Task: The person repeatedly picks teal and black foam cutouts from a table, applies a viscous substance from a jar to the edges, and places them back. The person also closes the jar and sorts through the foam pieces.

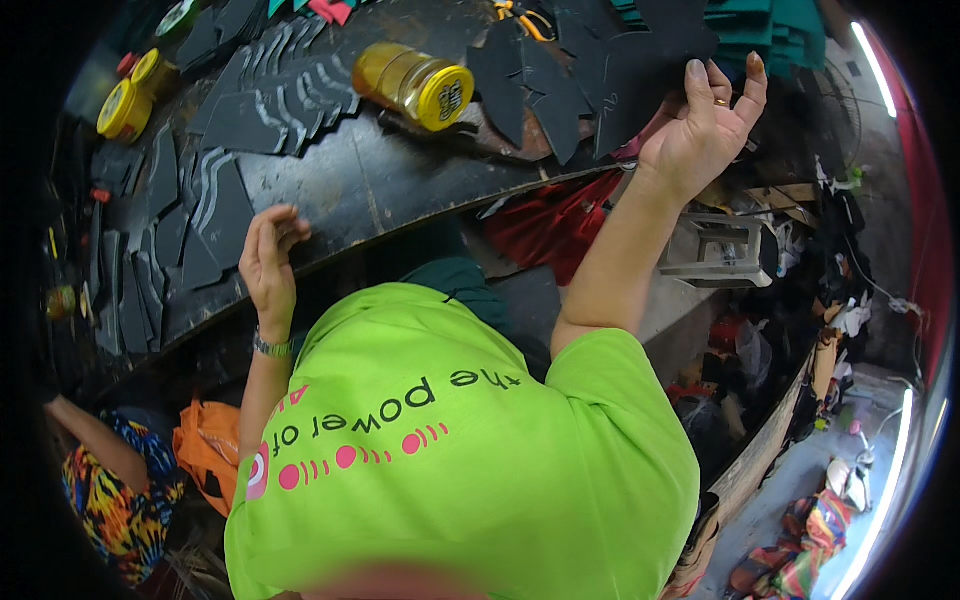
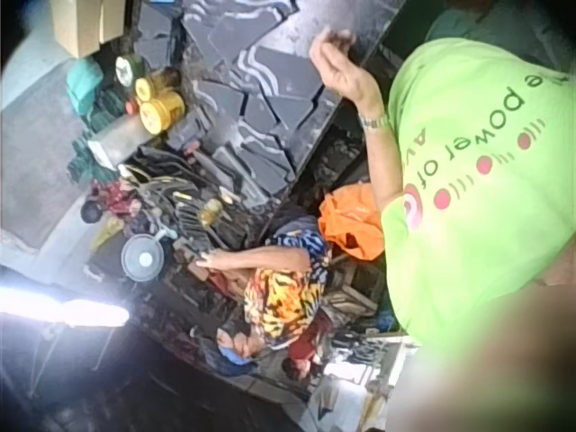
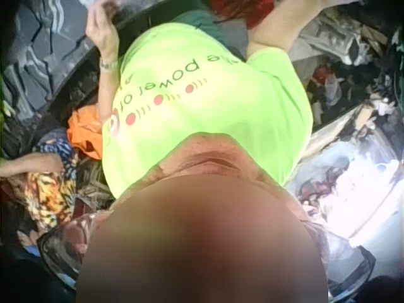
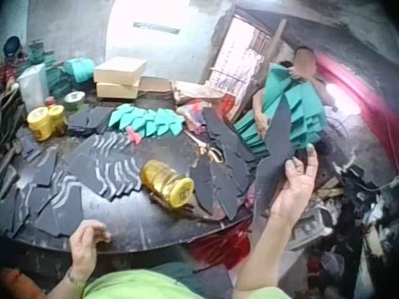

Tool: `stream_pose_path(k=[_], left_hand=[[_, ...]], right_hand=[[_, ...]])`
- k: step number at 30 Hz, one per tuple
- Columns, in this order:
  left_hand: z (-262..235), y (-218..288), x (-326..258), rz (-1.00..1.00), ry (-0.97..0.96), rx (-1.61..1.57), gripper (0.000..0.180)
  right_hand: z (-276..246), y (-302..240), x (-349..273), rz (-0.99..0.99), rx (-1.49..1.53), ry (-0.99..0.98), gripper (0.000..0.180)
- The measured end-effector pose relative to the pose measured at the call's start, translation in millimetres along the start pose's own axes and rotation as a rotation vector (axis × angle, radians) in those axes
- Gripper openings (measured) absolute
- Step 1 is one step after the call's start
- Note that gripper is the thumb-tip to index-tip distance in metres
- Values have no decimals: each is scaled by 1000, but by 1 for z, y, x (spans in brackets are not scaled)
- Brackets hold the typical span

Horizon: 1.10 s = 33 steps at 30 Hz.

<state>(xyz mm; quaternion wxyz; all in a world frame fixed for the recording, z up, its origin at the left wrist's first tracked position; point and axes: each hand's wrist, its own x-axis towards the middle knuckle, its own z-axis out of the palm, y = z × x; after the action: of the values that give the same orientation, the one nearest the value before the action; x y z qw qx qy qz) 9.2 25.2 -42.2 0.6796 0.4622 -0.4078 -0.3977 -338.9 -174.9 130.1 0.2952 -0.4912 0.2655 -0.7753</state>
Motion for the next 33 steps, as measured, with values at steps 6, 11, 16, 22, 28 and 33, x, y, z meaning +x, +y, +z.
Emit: stream_pose_path(k=[6,11,16,22,28,33], left_hand=[[4,-1,0,55,-74,217,23],[13,5,3,35,-111,333,18],[16,7,4,26,-123,391,15],[17,6,4,31,-126,416,15],[17,8,5,53,-109,430,15],[20,10,5,75,-100,466,14]], right_hand=[[-52,53,13,97,-298,46,65],[-69,104,-9,279,-422,33,68],[-61,123,-29,388,-399,-53,67],[-30,131,-50,443,-355,-176,66],[-10,135,-68,424,-532,-294,66],[-1,129,-77,142,-916,-418,70]])
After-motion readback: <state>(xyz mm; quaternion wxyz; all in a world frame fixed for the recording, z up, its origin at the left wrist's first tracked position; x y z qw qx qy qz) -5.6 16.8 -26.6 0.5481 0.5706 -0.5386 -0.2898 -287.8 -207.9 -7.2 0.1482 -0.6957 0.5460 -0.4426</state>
